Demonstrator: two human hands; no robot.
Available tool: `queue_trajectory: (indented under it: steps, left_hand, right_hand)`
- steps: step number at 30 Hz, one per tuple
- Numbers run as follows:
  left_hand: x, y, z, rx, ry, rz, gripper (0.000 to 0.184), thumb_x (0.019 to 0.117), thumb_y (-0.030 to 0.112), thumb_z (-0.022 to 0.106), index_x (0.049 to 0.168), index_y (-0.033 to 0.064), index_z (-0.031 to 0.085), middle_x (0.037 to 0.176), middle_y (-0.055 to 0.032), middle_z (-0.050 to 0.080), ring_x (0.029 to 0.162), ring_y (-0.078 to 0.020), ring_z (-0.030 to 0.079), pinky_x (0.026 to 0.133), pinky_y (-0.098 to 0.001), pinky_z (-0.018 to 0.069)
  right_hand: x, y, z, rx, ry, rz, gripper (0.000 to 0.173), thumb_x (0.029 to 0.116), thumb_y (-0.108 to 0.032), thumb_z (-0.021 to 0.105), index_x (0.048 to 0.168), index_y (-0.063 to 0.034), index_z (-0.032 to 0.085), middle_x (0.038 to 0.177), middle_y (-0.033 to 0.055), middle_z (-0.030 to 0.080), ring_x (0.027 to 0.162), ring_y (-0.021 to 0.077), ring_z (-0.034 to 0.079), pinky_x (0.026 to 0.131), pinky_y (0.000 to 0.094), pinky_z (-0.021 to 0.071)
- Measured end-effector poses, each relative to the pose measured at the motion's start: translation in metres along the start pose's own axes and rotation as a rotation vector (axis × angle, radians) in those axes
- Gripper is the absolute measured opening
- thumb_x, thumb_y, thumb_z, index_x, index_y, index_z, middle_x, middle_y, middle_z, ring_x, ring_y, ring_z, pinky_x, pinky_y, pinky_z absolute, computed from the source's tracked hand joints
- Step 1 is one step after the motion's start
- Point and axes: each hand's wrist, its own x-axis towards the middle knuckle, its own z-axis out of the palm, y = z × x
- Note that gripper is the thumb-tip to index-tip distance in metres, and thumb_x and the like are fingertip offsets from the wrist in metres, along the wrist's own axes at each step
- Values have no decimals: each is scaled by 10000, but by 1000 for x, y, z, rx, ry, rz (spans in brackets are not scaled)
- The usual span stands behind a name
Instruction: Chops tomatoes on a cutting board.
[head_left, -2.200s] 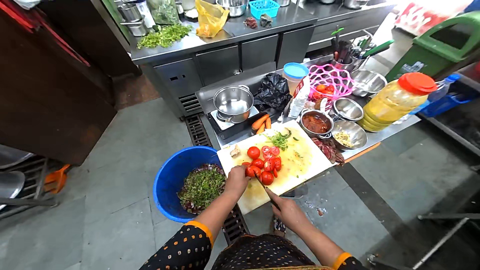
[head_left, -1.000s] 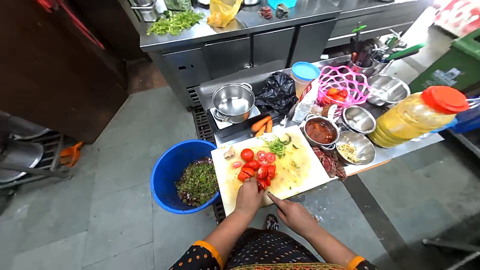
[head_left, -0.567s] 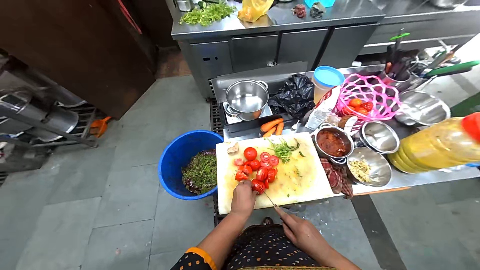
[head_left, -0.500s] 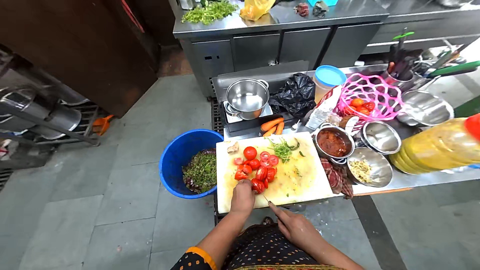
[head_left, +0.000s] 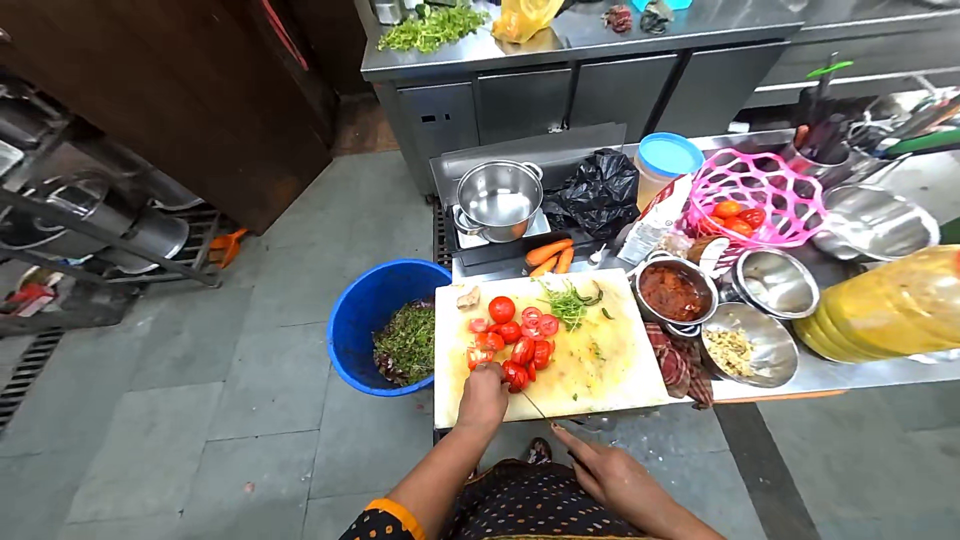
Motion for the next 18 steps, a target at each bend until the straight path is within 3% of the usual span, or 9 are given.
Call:
queue_trajectory:
  steps: [3,5,10,14,18]
  left_hand:
    - [5,7,-21,-8,38,64,167,980,151,652,1054,27,737,1072,-152,714,1011,-297,697,934,-487,566]
    - [18,15,-41,-16,84,83,196,986,147,637,1115,34,731,1116,-161,710,1040,-305,692,963,-498,555]
    - [59,30,-47,200,74,64,316,911,221,748,1165,33,730,1164,-165,707,1200,-355,611,1057,-492,484]
    - [72,28,-37,238,49,33,300,897,224,753,1120,23,734,1143,-165,709,1200,-350,613,1049,-480,492]
    - [73,26,-36,192,33,60,248,899,193,753,1096,41,752,1142,-166,709,1192,-350,619,1043,-494,498]
  right_hand:
    - [9,-5,-12,108,179,-8,527,1046,-244,518,1568,-216,449,1010,83,743,771,203,717,718,424,622]
    - [29,-14,-21,154,218,96,557,1025,-252,542,1573,-231,447,916,63,737,700,181,687,680,416,608]
    - [89,-46,-48,139,12,288,587,1022,-264,502,1598,-269,386,857,81,700,749,232,682,735,448,578]
    - [112,-63,-54,70,-59,391,609,1027,-234,493,1617,-264,344,933,113,717,860,270,709,816,469,578]
    - [130,-65,-51,55,-58,434,621,1022,-226,523,1615,-285,347,942,130,719,875,293,715,815,484,580]
